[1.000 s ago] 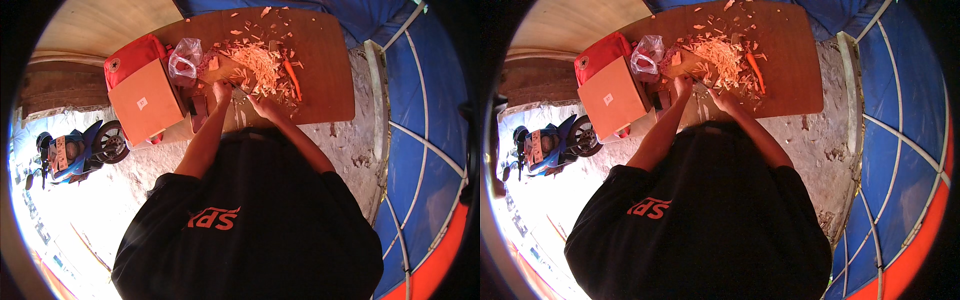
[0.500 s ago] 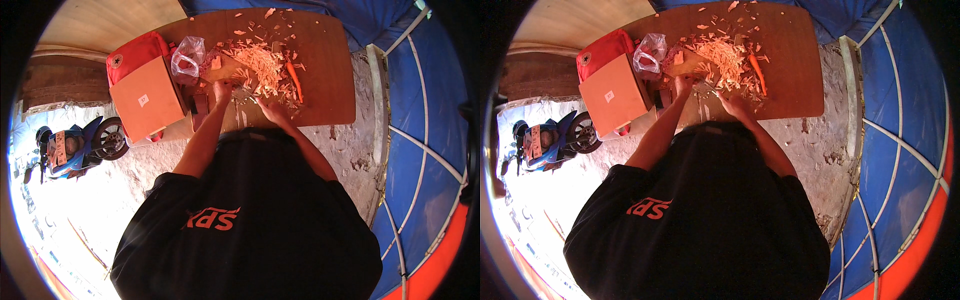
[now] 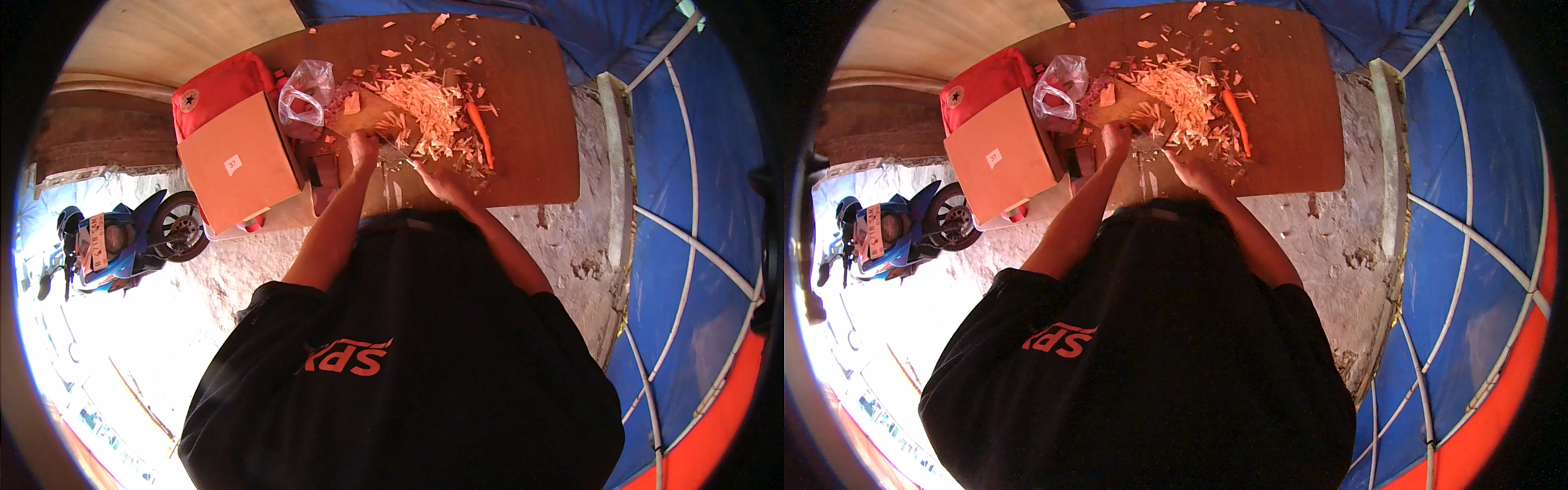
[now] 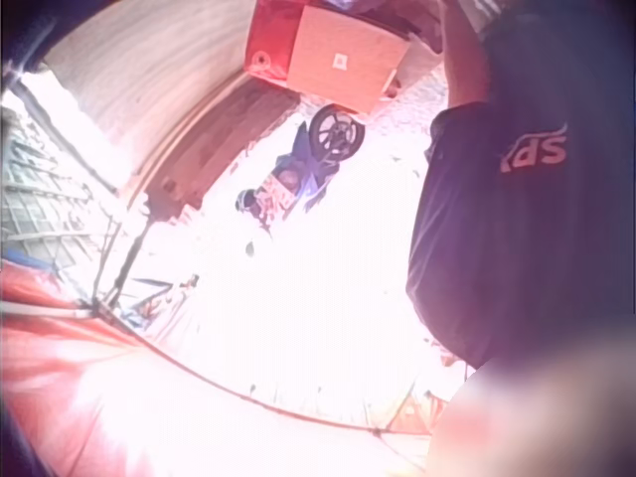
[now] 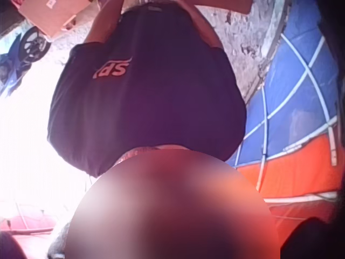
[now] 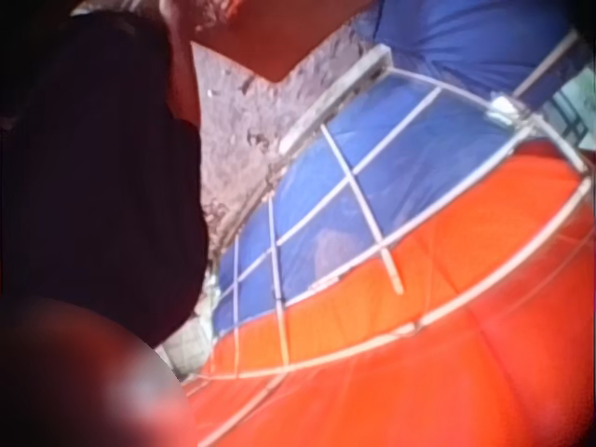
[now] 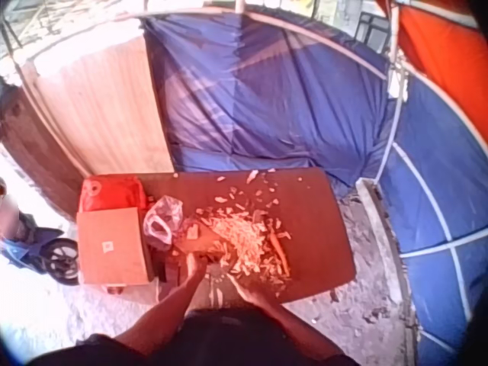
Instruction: The person carves a small block of reddish wood using a knife, repeatedly shaving off thin curls and accumulating wood shavings on a wooden table. The person holds the wood with the left hand and uses the knife with the right hand throughout the clip.
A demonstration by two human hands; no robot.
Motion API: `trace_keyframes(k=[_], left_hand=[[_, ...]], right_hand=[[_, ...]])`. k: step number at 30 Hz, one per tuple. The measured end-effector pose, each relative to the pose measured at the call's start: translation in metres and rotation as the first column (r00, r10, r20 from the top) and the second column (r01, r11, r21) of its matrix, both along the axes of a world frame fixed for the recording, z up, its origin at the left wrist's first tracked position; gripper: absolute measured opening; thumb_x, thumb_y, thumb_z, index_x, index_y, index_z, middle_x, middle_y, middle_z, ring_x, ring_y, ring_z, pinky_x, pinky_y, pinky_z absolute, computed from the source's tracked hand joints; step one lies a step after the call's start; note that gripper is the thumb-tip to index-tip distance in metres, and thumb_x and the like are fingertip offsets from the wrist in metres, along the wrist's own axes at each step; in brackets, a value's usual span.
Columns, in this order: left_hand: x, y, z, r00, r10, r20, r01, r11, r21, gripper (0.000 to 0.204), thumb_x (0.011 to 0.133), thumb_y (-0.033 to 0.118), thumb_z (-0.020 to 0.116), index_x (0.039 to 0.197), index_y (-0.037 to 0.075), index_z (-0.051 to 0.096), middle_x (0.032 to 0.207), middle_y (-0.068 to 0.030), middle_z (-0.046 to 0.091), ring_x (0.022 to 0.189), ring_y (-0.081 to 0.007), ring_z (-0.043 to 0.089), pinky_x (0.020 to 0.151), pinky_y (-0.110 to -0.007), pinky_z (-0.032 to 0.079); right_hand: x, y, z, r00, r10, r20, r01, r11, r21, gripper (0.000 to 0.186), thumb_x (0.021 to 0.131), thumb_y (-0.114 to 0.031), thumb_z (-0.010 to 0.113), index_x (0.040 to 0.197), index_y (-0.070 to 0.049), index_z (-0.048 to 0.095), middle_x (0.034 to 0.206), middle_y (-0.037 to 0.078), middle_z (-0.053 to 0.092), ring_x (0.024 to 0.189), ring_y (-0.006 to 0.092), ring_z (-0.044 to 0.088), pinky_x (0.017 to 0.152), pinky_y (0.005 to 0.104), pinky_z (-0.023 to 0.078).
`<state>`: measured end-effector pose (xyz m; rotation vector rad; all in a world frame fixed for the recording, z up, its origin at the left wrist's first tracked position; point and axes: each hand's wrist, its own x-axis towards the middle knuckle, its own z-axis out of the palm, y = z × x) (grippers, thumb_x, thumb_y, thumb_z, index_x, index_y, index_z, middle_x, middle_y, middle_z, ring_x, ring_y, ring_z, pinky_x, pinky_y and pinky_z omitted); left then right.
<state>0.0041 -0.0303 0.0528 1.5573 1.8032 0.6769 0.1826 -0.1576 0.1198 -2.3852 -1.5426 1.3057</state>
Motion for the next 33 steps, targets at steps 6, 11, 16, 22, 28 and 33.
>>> trace_keyframes(k=[6, 11, 16, 22, 28, 33], left_hand=[[-0.001, 0.006, -0.007, 1.000, -0.014, -0.003, 0.014, 0.999, -0.028, 0.014, 0.072, 0.008, 0.058, 0.070, -0.001, 0.069, 0.063, -0.0156, 0.066, 0.058, -0.0245, 0.067, 0.060, -0.036, 0.052], [-0.004, 0.007, -0.010, 0.995, 0.031, 0.094, -0.021, 0.994, -0.105, 0.016, 0.074, 0.012, 0.058, 0.073, 0.006, 0.072, 0.062, -0.0124, 0.066, 0.062, -0.0251, 0.067, 0.064, -0.035, 0.053], [-0.004, 0.007, -0.013, 0.997, -0.001, 0.080, 0.010, 0.994, -0.113, 0.016, 0.077, 0.012, 0.059, 0.072, 0.005, 0.072, 0.059, -0.0103, 0.066, 0.055, -0.0202, 0.066, 0.059, -0.032, 0.053], [-0.020, 0.011, -0.025, 0.882, 0.082, 0.463, 0.086, 0.940, -0.331, 0.019, 0.080, 0.017, 0.060, 0.079, 0.001, 0.070, 0.063, -0.0095, 0.066, 0.055, -0.0168, 0.065, 0.053, -0.030, 0.051], [-0.047, 0.003, -0.013, 0.892, 0.107, 0.439, 0.017, 0.963, -0.269, 0.022, 0.082, 0.014, 0.057, 0.084, -0.005, 0.067, 0.066, -0.0082, 0.063, 0.054, -0.0141, 0.061, 0.049, -0.026, 0.049], [-0.046, 0.003, -0.016, 0.717, 0.240, 0.654, 0.015, 0.933, -0.359, 0.017, 0.080, 0.012, 0.059, 0.082, -0.004, 0.067, 0.067, -0.0097, 0.063, 0.055, -0.0153, 0.062, 0.049, -0.027, 0.051]], right_hand=[[-0.004, 0.005, -0.012, 0.996, 0.021, 0.085, -0.020, 1.000, -0.012, 0.096, 0.085, -0.075, 0.021, 0.087, 0.010, 0.065, 0.081, 0.032, 0.061, 0.081, 0.0464, 0.062, 0.068, 0.0523, 0.047], [0.002, -0.021, -0.017, 0.959, 0.275, 0.067, -0.282, 0.950, 0.137, 0.093, 0.086, -0.073, 0.025, 0.090, 0.010, 0.065, 0.084, 0.033, 0.062, 0.083, 0.0467, 0.062, 0.071, 0.0522, 0.047], [0.004, -0.018, -0.015, 0.983, -0.141, 0.116, 0.126, 0.983, 0.130, 0.093, 0.084, -0.075, 0.029, 0.082, 0.010, 0.065, 0.074, 0.031, 0.061, 0.068, 0.0455, 0.061, 0.063, 0.0526, 0.046], [0.018, 0.013, 0.004, 0.992, -0.122, 0.015, 0.123, 0.992, -0.030, 0.097, 0.083, -0.078, 0.026, 0.092, 0.012, 0.064, 0.089, 0.033, 0.062, 0.094, 0.0448, 0.061, 0.080, 0.0494, 0.048], [-0.005, -0.006, 0.002, 0.997, 0.040, 0.064, -0.042, 0.999, 0.021, 0.100, 0.080, -0.081, 0.024, 0.081, 0.011, 0.066, 0.081, 0.034, 0.061, 0.087, 0.0442, 0.063, 0.076, 0.0502, 0.048], [0.018, 0.016, -0.012, 0.990, -0.138, 0.035, 0.138, 0.990, 0.007, 0.096, 0.078, -0.083, 0.029, 0.066, 0.007, 0.062, 0.064, 0.022, 0.060, 0.068, 0.0358, 0.063, 0.063, 0.0464, 0.045]])
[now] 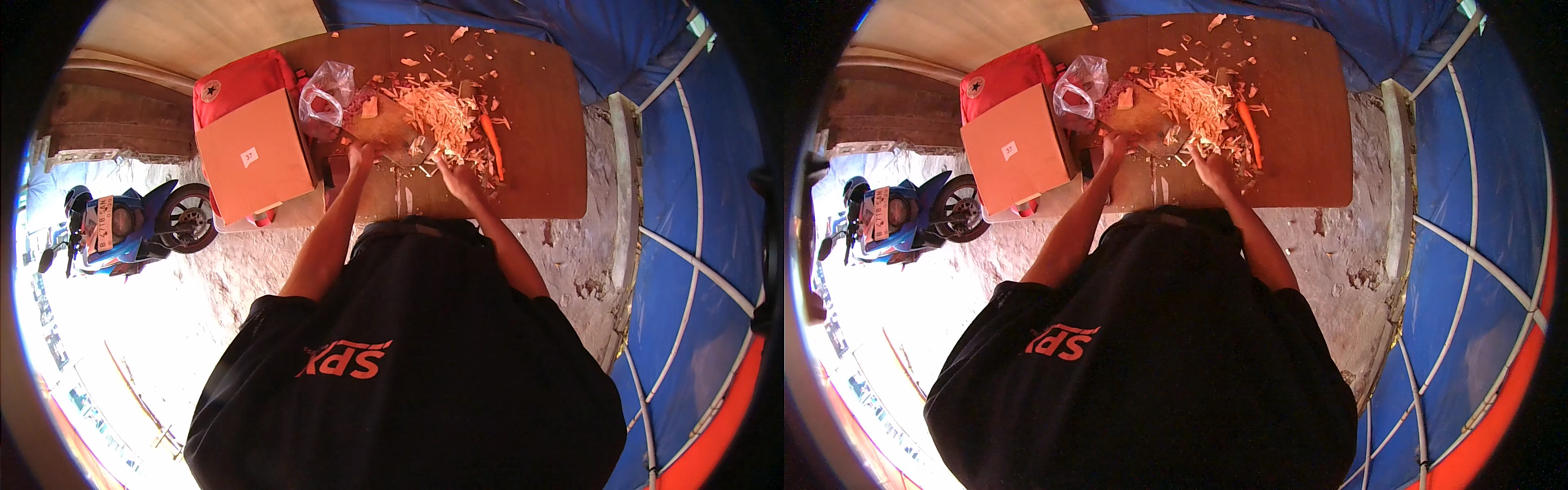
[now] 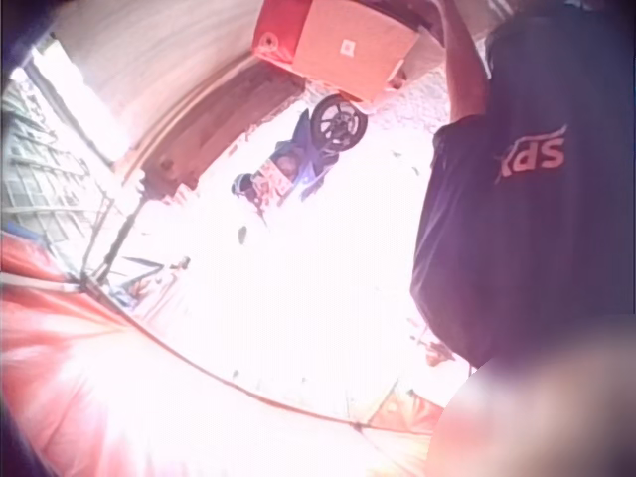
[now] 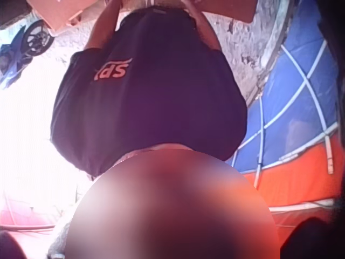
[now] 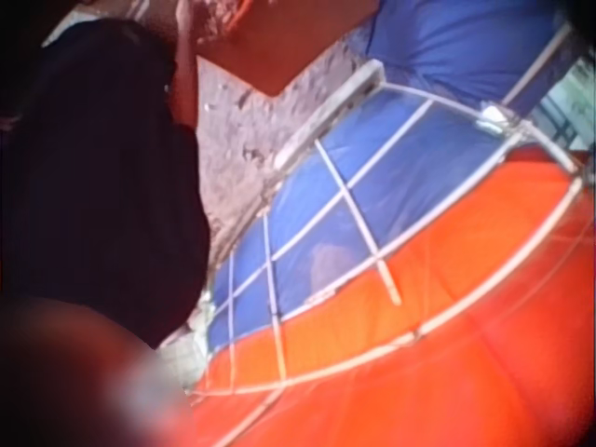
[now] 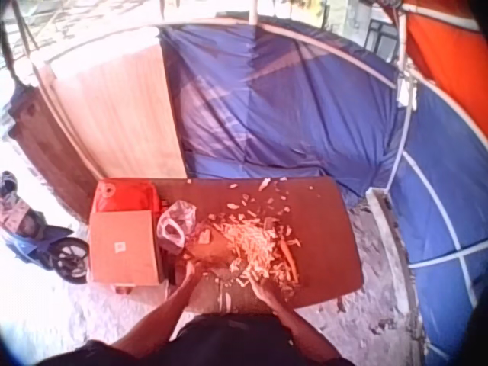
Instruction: The person carves a small block of reddish wood using a knife, repeatedly shaving off thin curls and accumulating wood shavings on a wooden table. The person holds the wood with the left hand and uses the knife with the right hand throughout the clip.
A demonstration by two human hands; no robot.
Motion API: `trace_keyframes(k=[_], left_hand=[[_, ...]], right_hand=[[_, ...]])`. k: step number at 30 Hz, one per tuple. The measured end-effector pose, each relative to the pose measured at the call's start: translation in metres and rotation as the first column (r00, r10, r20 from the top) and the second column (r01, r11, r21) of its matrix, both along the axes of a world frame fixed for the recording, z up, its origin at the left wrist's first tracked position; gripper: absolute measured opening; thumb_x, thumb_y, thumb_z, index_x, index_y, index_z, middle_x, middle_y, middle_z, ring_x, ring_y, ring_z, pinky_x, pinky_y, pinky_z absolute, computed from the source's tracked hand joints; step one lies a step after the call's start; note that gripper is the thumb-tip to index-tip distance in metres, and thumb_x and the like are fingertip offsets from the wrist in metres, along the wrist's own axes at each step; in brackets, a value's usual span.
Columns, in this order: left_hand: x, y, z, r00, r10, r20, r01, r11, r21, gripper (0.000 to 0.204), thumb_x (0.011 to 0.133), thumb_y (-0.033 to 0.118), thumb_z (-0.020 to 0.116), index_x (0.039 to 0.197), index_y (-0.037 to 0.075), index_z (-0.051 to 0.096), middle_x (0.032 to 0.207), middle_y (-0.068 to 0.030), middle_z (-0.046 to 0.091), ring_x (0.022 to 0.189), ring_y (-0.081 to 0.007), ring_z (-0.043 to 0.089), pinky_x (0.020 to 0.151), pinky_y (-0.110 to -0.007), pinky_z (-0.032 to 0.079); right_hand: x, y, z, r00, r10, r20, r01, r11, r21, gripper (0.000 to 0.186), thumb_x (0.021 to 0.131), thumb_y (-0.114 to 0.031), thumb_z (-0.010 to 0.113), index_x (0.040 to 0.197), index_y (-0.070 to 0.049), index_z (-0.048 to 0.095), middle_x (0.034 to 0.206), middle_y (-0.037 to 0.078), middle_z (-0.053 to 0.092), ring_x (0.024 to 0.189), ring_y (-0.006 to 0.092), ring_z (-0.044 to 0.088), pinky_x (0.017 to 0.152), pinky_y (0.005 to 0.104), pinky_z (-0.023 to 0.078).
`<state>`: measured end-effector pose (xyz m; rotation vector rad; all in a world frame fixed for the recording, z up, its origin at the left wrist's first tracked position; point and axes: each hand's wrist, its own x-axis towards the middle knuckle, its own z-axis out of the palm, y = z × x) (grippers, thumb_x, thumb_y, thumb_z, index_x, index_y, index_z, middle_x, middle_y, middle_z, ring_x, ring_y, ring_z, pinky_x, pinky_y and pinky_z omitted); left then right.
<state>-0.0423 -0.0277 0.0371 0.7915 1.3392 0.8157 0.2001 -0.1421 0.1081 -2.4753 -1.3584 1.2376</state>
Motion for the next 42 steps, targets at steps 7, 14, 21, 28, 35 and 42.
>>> trace_keyframes(k=[7, 14, 21, 28, 35, 42], left_hand=[[0.038, 0.005, 0.005, 0.982, -0.139, -0.127, 0.143, 0.990, 0.020, 0.018, 0.081, 0.015, 0.063, 0.081, -0.003, 0.066, 0.070, -0.0092, 0.065, 0.057, -0.0153, 0.063, 0.048, -0.028, 0.050], [0.012, 0.003, 0.008, 0.979, -0.006, -0.204, 0.024, 0.996, 0.084, 0.024, 0.082, 0.023, 0.061, 0.082, -0.001, 0.066, 0.068, -0.0083, 0.064, 0.058, -0.0147, 0.063, 0.049, -0.028, 0.049], [-0.013, 0.008, -0.001, 0.873, 0.008, -0.487, 0.241, 0.862, 0.447, 0.030, 0.079, 0.028, 0.058, 0.078, -0.002, 0.065, 0.063, -0.0139, 0.060, 0.057, -0.0218, 0.058, 0.058, -0.035, 0.045], [0.003, 0.023, 0.029, 0.758, -0.023, -0.652, 0.239, 0.940, 0.244, 0.035, 0.077, 0.033, 0.061, 0.077, -0.001, 0.066, 0.076, -0.0210, 0.065, 0.072, -0.0335, 0.064, 0.066, -0.042, 0.048], [0.018, 0.060, 0.038, 0.575, -0.052, -0.817, 0.167, 0.984, 0.055, 0.060, 0.072, 0.050, 0.070, 0.101, -0.002, 0.061, 0.099, -0.0216, 0.065, 0.093, -0.0362, 0.063, 0.080, -0.046, 0.049], [0.032, 0.073, 0.029, 0.397, 0.059, -0.916, 0.239, 0.957, 0.165, 0.083, 0.069, 0.056, 0.071, 0.125, 0.002, 0.044, 0.116, -0.0207, 0.059, 0.105, -0.0359, 0.059, 0.084, -0.045, 0.049]], right_hand=[[0.009, -0.001, 0.003, 0.991, -0.118, -0.060, 0.125, 0.985, 0.119, 0.088, 0.082, -0.077, 0.032, 0.058, 0.005, 0.055, 0.053, 0.017, 0.053, 0.059, 0.0302, 0.059, 0.057, 0.0450, 0.042], [-0.016, -0.024, 0.018, 0.995, 0.095, 0.007, -0.096, 0.994, 0.057, 0.096, 0.080, -0.080, 0.030, 0.069, 0.010, 0.063, 0.071, 0.031, 0.061, 0.079, 0.0426, 0.063, 0.070, 0.0489, 0.047], [0.005, -0.013, 0.001, 0.994, -0.089, -0.057, 0.091, 0.995, 0.042, 0.097, 0.080, -0.080, 0.029, 0.071, 0.010, 0.062, 0.068, 0.028, 0.060, 0.076, 0.0404, 0.063, 0.067, 0.0485, 0.046], [-0.004, -0.016, 0.005, 0.998, 0.041, -0.041, -0.039, 0.998, 0.045, 0.096, 0.079, -0.080, 0.034, 0.074, 0.012, 0.062, 0.071, 0.031, 0.061, 0.077, 0.0431, 0.063, 0.066, 0.0501, 0.047], [0.001, -0.009, -0.006, 0.995, -0.056, 0.084, 0.044, 0.989, 0.142, 0.096, 0.080, -0.080, 0.030, 0.063, 0.009, 0.061, 0.059, 0.026, 0.058, 0.066, 0.0381, 0.064, 0.059, 0.0485, 0.046], [-0.001, -0.011, 0.006, 1.000, -0.004, 0.002, 0.004, 1.000, 0.000, 0.096, 0.080, -0.079, 0.033, 0.085, 0.012, 0.064, 0.084, 0.033, 0.062, 0.088, 0.0446, 0.063, 0.074, 0.0497, 0.049]])
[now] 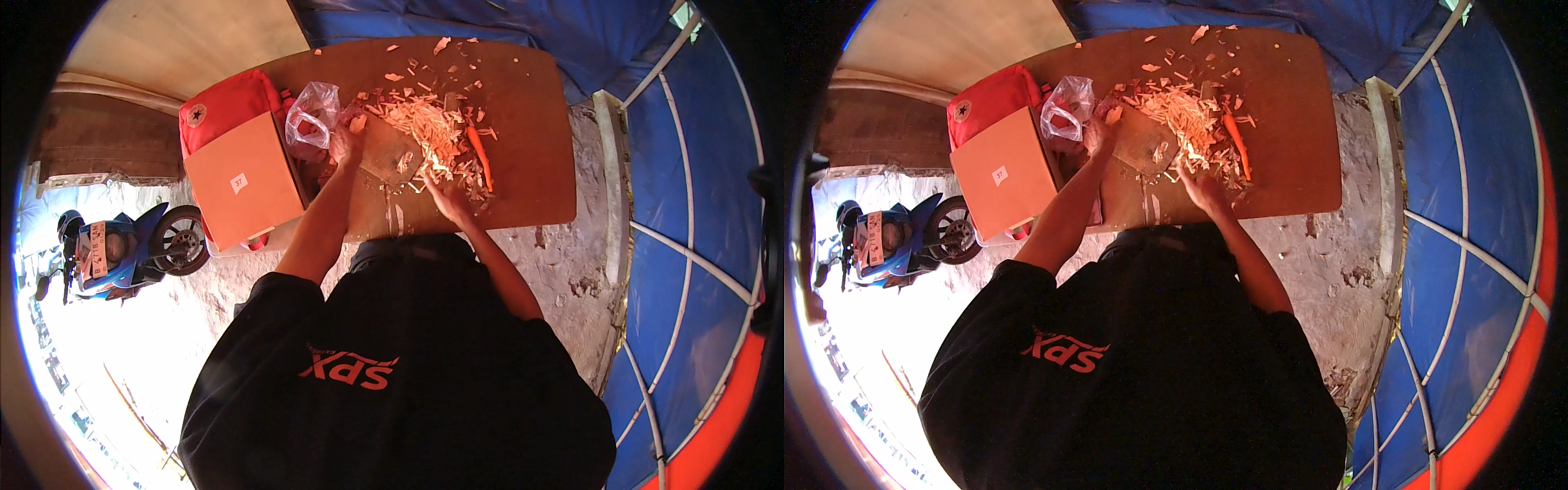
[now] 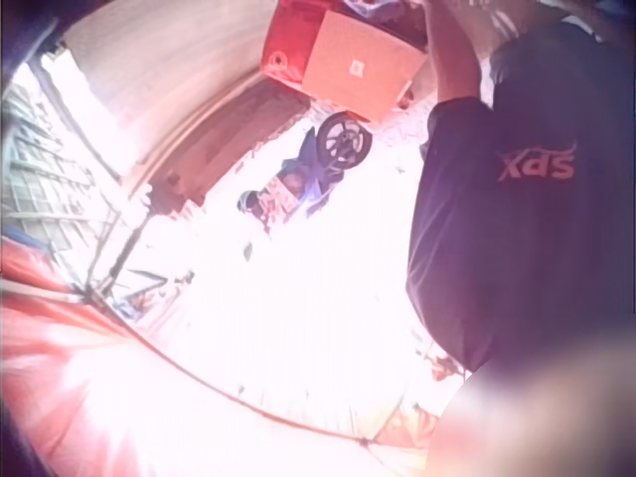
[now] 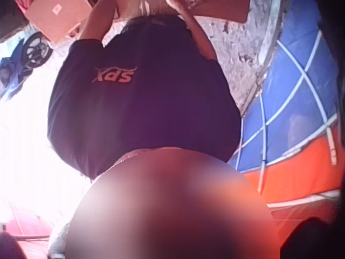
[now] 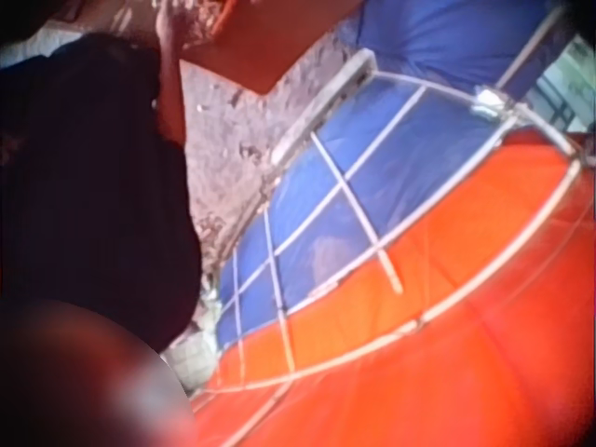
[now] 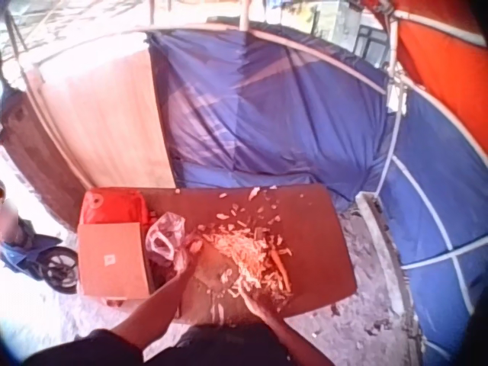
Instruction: The person carves a small block of reddish wood using a knife, repeatedly shaving off thin curls and accumulating wood shavings on a wooden table. The person holds the wood with the left hand and uses the knife with the right hand throughout the clip.
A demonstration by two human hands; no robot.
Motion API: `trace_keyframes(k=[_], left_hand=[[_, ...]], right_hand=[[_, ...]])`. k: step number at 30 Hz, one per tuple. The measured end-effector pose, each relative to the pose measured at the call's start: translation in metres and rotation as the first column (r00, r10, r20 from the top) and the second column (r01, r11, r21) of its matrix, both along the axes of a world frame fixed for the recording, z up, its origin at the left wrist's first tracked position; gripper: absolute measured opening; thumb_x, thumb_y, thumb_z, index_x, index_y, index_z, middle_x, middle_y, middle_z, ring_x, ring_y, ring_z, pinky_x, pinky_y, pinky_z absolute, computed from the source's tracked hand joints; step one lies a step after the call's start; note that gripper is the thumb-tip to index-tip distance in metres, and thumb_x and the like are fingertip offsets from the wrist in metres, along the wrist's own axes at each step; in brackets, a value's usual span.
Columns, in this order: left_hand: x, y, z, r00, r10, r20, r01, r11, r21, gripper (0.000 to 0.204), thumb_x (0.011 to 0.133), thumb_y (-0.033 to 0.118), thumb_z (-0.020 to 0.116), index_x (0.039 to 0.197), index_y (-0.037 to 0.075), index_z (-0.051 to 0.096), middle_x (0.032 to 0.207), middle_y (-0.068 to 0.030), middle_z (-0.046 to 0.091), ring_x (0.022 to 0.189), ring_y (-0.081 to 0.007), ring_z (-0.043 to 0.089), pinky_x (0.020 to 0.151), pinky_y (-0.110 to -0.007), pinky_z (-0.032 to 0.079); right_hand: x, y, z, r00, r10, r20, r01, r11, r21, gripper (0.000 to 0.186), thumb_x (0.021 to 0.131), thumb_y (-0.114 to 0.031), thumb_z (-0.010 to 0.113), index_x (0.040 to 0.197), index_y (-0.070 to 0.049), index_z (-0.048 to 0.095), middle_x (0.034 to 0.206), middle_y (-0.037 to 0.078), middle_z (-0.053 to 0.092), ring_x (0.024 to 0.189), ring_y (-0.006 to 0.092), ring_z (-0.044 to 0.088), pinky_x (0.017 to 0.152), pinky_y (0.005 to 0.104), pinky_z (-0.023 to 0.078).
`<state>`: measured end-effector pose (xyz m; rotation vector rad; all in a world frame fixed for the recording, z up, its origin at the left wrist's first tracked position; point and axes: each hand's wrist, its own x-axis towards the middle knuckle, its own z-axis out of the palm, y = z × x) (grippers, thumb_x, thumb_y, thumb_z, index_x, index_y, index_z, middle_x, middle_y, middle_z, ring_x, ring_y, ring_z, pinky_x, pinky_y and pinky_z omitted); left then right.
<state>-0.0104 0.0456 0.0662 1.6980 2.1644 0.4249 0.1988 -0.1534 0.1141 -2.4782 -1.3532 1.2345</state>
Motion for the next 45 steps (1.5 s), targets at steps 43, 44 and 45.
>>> trace_keyframes(k=[43, 44, 45], left_hand=[[0.006, -0.043, -0.048, 0.172, 0.315, 0.933, -0.051, 0.949, -0.311, 0.031, 0.076, 0.017, 0.070, 0.099, -0.002, 0.061, 0.083, -0.0186, 0.066, 0.066, -0.0261, 0.066, 0.059, -0.038, 0.056], [0.009, -0.049, -0.048, 0.140, 0.381, 0.914, -0.113, 0.923, -0.367, 0.029, 0.077, 0.017, 0.069, 0.098, -0.002, 0.061, 0.082, -0.0182, 0.066, 0.065, -0.0264, 0.066, 0.059, -0.039, 0.057], [0.010, -0.054, -0.045, 0.105, 0.487, 0.867, -0.169, 0.868, -0.467, 0.027, 0.079, 0.016, 0.068, 0.098, -0.001, 0.061, 0.082, -0.0177, 0.066, 0.063, -0.0268, 0.066, 0.059, -0.039, 0.057]], right_hand=[[-0.002, -0.027, -0.041, 0.922, 0.070, -0.382, 0.065, 0.943, 0.328, 0.070, 0.084, -0.071, 0.042, 0.050, -0.010, 0.043, 0.044, 0.000, 0.042, 0.038, 0.0126, 0.044, 0.039, 0.0293, 0.036], [-0.002, -0.027, -0.041, 0.914, 0.080, -0.397, 0.064, 0.939, 0.337, 0.070, 0.084, -0.071, 0.042, 0.050, -0.010, 0.043, 0.044, 0.000, 0.042, 0.038, 0.0123, 0.044, 0.039, 0.0291, 0.036], [-0.003, -0.025, -0.038, 0.903, 0.099, -0.419, 0.063, 0.933, 0.355, 0.070, 0.084, -0.071, 0.042, 0.050, -0.010, 0.042, 0.045, 0.000, 0.042, 0.038, 0.0121, 0.044, 0.039, 0.0289, 0.036]])
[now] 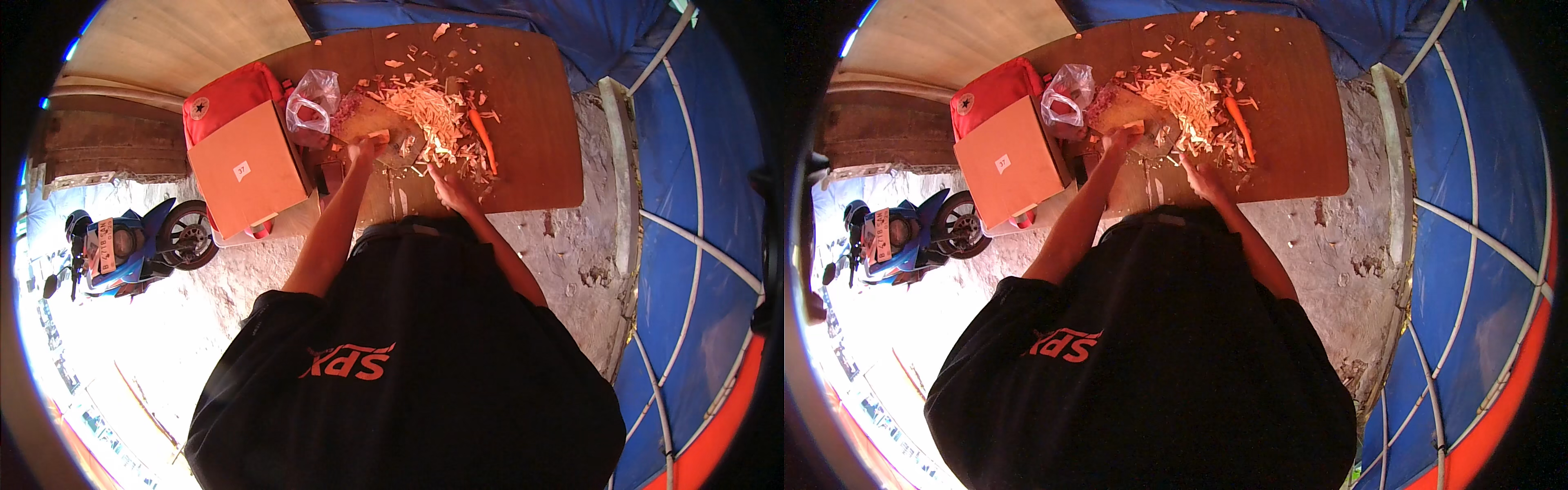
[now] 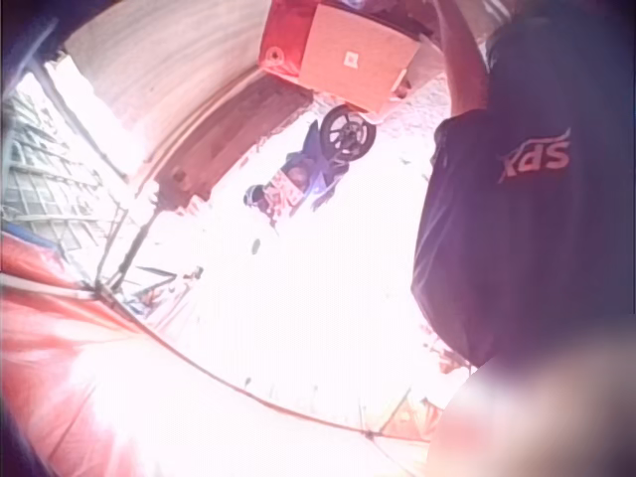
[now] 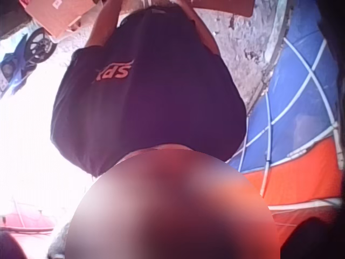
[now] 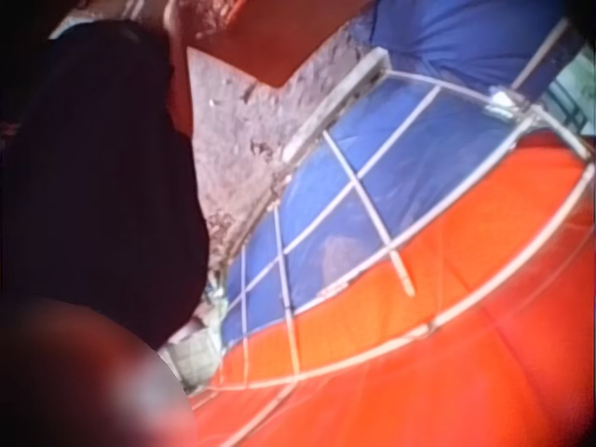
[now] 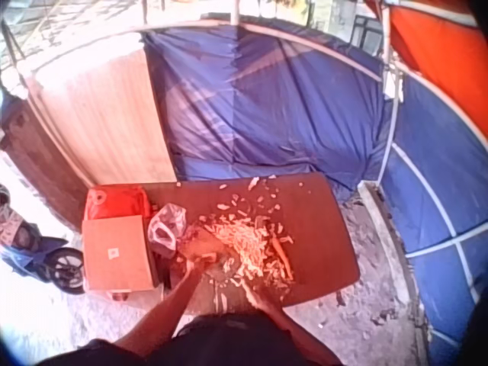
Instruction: The person carves a small block of reddish wood using a knife, repeatedly shaving off thin curls and accumulating wood shavings on a wooden table. The person holds the wood with the left hand and uses the knife with the right hand throughout the clip.
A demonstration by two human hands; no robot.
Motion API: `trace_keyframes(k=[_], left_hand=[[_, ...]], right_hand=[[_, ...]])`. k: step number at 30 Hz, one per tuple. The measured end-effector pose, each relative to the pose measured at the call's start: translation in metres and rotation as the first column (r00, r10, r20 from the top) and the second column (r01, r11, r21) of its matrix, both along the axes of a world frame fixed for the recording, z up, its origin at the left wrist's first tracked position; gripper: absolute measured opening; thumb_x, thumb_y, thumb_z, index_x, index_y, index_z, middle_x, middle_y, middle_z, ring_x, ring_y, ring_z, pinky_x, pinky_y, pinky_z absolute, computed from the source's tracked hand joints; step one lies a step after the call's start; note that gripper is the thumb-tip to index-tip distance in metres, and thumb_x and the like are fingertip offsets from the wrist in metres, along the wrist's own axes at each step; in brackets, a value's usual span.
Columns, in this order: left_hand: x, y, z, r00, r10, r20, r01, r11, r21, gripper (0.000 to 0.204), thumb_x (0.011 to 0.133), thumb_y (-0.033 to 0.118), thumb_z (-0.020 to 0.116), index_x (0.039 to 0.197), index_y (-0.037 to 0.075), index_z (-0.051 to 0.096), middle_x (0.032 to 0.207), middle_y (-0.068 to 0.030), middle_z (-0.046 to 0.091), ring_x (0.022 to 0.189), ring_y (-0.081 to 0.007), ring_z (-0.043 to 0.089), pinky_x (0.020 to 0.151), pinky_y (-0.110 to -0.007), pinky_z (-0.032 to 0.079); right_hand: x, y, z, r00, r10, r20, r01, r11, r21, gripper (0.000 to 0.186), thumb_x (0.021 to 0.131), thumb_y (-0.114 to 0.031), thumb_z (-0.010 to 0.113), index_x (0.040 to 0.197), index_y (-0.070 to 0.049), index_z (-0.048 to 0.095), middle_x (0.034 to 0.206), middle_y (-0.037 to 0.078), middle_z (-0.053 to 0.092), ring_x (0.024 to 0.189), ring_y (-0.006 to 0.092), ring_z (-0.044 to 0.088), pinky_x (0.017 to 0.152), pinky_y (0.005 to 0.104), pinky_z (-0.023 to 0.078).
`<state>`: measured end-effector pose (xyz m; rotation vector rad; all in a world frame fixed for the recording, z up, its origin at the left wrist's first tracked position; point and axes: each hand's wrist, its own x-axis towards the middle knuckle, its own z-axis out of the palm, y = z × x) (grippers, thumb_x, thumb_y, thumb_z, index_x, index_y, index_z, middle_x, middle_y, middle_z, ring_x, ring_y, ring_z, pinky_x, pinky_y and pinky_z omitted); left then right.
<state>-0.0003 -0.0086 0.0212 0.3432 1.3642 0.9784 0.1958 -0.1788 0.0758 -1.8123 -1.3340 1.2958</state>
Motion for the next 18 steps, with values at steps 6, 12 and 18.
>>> trace_keyframes(k=[6, 12, 18], left_hand=[[-0.016, -0.015, 0.034, 0.707, -0.493, -0.508, 0.443, 0.868, -0.226, 0.035, 0.073, 0.031, 0.075, 0.087, 0.000, 0.066, 0.079, -0.0140, 0.068, 0.060, -0.0212, 0.066, 0.057, -0.034, 0.053], [-0.023, -0.021, 0.027, 0.480, -0.347, -0.806, 0.508, 0.859, -0.067, 0.032, 0.072, 0.035, 0.076, 0.086, 0.006, 0.070, 0.074, -0.0122, 0.068, 0.061, -0.0194, 0.065, 0.055, -0.033, 0.052], [-0.020, -0.024, 0.032, 0.512, -0.270, -0.816, 0.569, 0.818, 0.087, 0.032, 0.068, 0.029, 0.077, 0.092, 0.008, 0.072, 0.088, -0.0152, 0.069, 0.085, -0.0288, 0.066, 0.074, -0.038, 0.050]], right_hand=[[-0.016, 0.004, 0.021, 0.999, -0.027, -0.028, 0.025, 0.997, -0.077, 0.071, 0.084, -0.071, 0.044, 0.052, -0.008, 0.045, 0.046, 0.001, 0.044, 0.038, 0.0138, 0.046, 0.039, 0.0300, 0.037], [-0.028, 0.010, 0.024, 0.999, -0.049, 0.019, 0.053, 0.952, -0.301, 0.079, 0.084, -0.072, 0.040, 0.052, -0.001, 0.051, 0.046, 0.007, 0.047, 0.044, 0.0214, 0.052, 0.046, 0.0377, 0.042], [-0.031, 0.008, 0.030, 0.998, -0.059, -0.005, 0.054, 0.945, -0.322, 0.075, 0.084, -0.071, 0.042, 0.053, -0.003, 0.049, 0.045, 0.006, 0.046, 0.041, 0.0195, 0.051, 0.043, 0.0355, 0.041]])
